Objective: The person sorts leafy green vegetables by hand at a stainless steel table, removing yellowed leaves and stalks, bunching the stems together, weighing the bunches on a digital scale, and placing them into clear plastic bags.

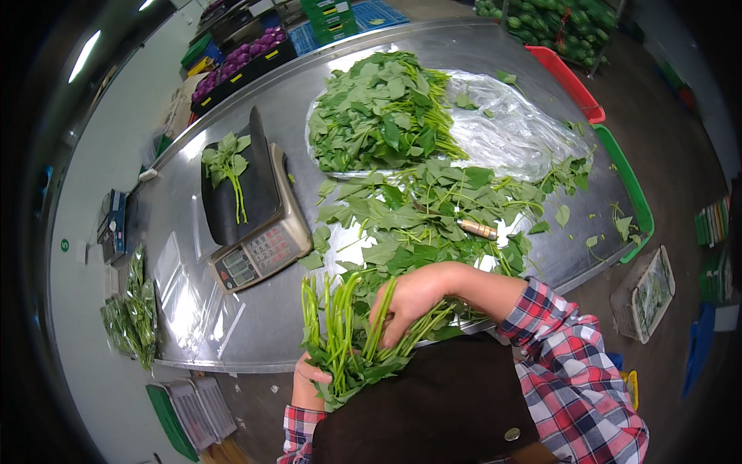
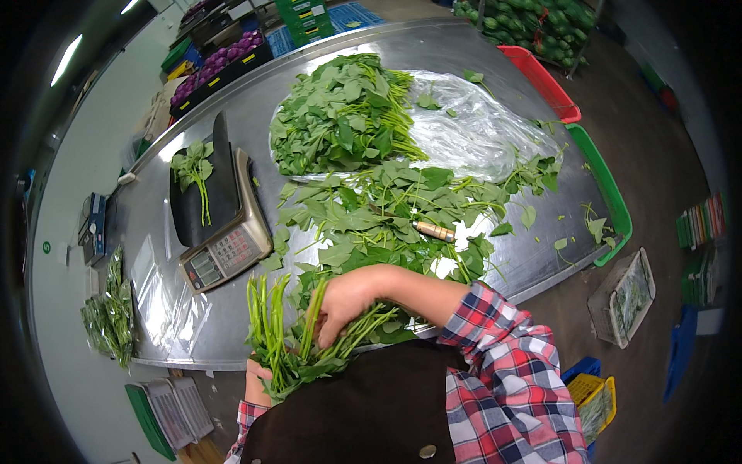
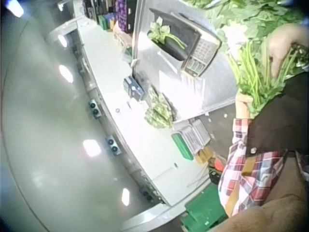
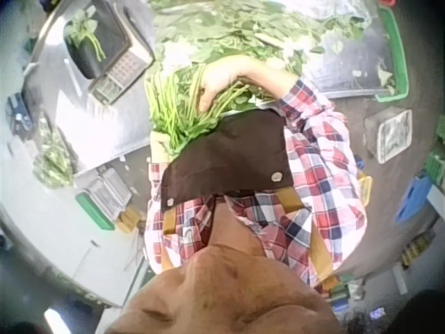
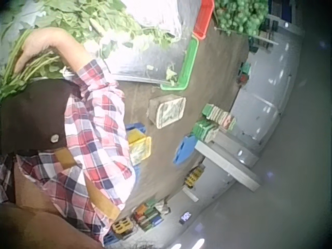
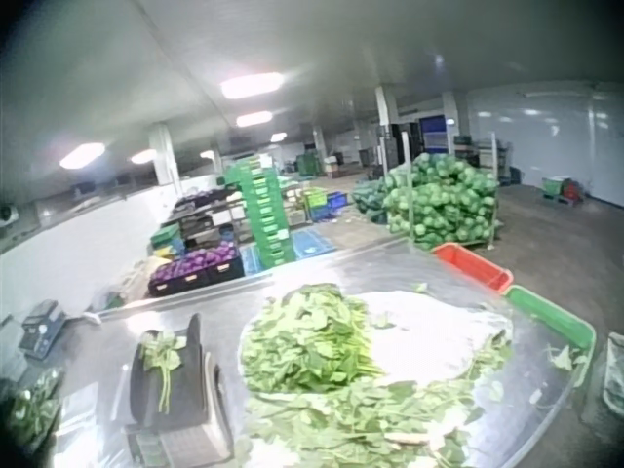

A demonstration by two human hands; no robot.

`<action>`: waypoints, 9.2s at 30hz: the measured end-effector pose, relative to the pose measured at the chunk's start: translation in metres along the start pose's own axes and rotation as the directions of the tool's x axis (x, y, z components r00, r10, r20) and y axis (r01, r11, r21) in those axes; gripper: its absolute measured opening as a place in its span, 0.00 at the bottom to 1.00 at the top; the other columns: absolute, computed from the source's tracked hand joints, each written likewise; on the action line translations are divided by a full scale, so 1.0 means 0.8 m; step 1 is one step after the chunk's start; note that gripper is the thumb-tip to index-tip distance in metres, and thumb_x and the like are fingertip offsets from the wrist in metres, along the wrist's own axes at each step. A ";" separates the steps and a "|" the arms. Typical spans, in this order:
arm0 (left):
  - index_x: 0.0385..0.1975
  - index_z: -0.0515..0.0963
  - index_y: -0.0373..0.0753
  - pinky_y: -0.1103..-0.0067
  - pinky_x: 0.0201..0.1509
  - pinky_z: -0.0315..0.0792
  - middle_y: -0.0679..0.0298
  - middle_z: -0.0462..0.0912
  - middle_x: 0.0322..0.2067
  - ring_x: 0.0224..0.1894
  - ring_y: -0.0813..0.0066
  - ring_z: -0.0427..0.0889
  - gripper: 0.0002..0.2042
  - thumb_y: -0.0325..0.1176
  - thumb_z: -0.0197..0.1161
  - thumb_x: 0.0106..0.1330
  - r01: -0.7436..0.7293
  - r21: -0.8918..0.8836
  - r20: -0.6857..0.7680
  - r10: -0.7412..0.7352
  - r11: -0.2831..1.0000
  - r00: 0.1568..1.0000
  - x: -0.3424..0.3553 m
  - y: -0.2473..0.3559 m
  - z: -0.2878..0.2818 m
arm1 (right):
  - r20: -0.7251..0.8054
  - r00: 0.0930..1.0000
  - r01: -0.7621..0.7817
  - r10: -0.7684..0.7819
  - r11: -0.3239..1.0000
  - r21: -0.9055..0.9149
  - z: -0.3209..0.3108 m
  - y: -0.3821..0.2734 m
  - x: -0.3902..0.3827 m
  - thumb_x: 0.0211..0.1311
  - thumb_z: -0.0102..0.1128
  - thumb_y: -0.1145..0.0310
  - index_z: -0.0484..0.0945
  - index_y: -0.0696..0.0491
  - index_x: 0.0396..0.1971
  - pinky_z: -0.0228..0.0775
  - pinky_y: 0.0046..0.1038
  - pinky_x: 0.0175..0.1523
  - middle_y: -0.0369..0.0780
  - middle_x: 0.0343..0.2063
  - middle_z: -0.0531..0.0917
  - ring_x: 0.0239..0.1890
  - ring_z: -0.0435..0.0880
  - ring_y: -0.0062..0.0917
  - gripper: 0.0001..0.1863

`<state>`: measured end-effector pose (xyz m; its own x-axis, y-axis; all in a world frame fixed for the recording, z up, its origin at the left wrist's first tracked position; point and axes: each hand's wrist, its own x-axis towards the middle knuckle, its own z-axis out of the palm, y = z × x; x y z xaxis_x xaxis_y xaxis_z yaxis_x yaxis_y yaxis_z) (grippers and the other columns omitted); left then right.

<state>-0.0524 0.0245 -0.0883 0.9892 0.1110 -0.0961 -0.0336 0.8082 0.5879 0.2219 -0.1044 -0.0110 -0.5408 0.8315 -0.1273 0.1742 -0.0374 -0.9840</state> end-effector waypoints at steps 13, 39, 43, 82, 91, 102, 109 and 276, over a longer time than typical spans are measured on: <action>0.53 0.64 0.25 0.66 0.53 0.69 0.49 0.75 0.45 0.47 0.55 0.76 0.35 0.24 0.66 0.38 0.160 0.155 -0.285 -0.111 0.975 0.952 0.006 0.022 0.066 | -0.621 0.757 -0.108 -0.204 0.898 -0.426 0.069 -0.043 -0.001 0.55 0.59 0.57 0.71 0.56 0.25 0.69 0.33 0.28 0.44 0.18 0.75 0.22 0.77 0.36 0.16; 0.47 0.71 0.32 0.81 0.46 0.68 0.66 0.78 0.39 0.41 0.81 0.73 0.23 0.27 0.69 0.50 0.384 0.786 -0.022 -0.599 0.484 0.800 0.075 0.078 0.131 | -0.320 0.947 -0.061 0.019 0.991 -0.123 -0.039 -0.025 -0.025 0.51 0.63 0.58 0.78 0.56 0.31 0.67 0.25 0.40 0.39 0.29 0.80 0.33 0.77 0.24 0.16; 0.47 0.72 0.33 0.81 0.45 0.69 0.67 0.79 0.38 0.40 0.81 0.73 0.22 0.30 0.68 0.52 0.394 0.791 -0.065 -0.576 0.468 0.815 0.079 0.076 0.127 | -0.681 0.732 -0.268 0.022 0.928 -0.258 -0.056 -0.020 -0.067 0.51 0.63 0.63 0.77 0.57 0.26 0.67 0.27 0.38 0.39 0.25 0.77 0.31 0.76 0.26 0.12; 0.58 0.55 0.26 0.74 0.58 0.59 0.56 0.66 0.54 0.55 0.70 0.64 0.47 0.59 0.65 0.48 0.424 0.576 0.297 -0.663 0.699 0.688 0.082 0.089 0.057 | -0.560 0.555 -0.213 -0.615 0.546 -0.810 0.009 -0.054 -0.037 0.53 0.54 0.72 0.68 0.55 0.28 0.70 0.28 0.30 0.40 0.19 0.74 0.23 0.76 0.32 0.05; 0.55 0.62 0.29 0.79 0.54 0.65 0.60 0.71 0.50 0.50 0.77 0.69 0.33 0.34 0.69 0.52 0.345 0.751 0.276 -0.743 0.563 0.610 0.089 0.090 0.093 | -0.844 0.528 0.584 0.095 0.681 0.442 -0.037 -0.024 -0.066 0.66 0.45 0.62 0.62 0.58 0.52 0.75 0.28 0.40 0.45 0.36 0.79 0.36 0.81 0.31 0.20; 0.54 0.63 0.28 0.76 0.56 0.63 0.57 0.70 0.51 0.50 0.75 0.68 0.33 0.32 0.70 0.50 0.411 0.748 0.197 -0.766 0.521 0.612 0.088 0.084 0.075 | -0.757 0.633 0.027 -0.162 0.982 -0.188 -0.052 -0.060 -0.106 0.62 0.51 0.64 0.76 0.56 0.31 0.71 0.23 0.37 0.36 0.25 0.78 0.29 0.78 0.21 0.11; 0.54 0.64 0.27 0.71 0.60 0.56 0.55 0.68 0.52 0.57 0.66 0.64 0.33 0.32 0.69 0.48 0.407 0.587 0.172 -0.599 0.700 0.782 0.080 0.079 0.094 | -0.858 0.488 -0.679 0.158 0.687 -0.260 -0.067 -0.001 -0.172 0.52 0.60 0.51 0.67 0.61 0.52 0.66 0.31 0.53 0.47 0.46 0.76 0.47 0.76 0.35 0.34; 0.44 0.68 0.35 0.50 0.49 0.67 0.52 0.74 0.34 0.45 0.46 0.74 0.19 0.43 0.51 0.59 -0.288 -0.121 -0.179 0.265 0.950 0.948 -0.002 -0.019 0.064 | -0.531 0.772 0.067 0.351 0.785 0.616 0.021 0.004 -0.073 0.62 0.52 0.57 0.71 0.62 0.38 0.63 0.17 0.12 0.40 0.16 0.77 0.09 0.72 0.17 0.19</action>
<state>-0.0462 -0.0174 -0.0562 0.9028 0.4228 -0.0793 -0.3342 0.8055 0.4894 0.2402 -0.1621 -0.0087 0.0805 0.9227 -0.3770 -0.4064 -0.3150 -0.8577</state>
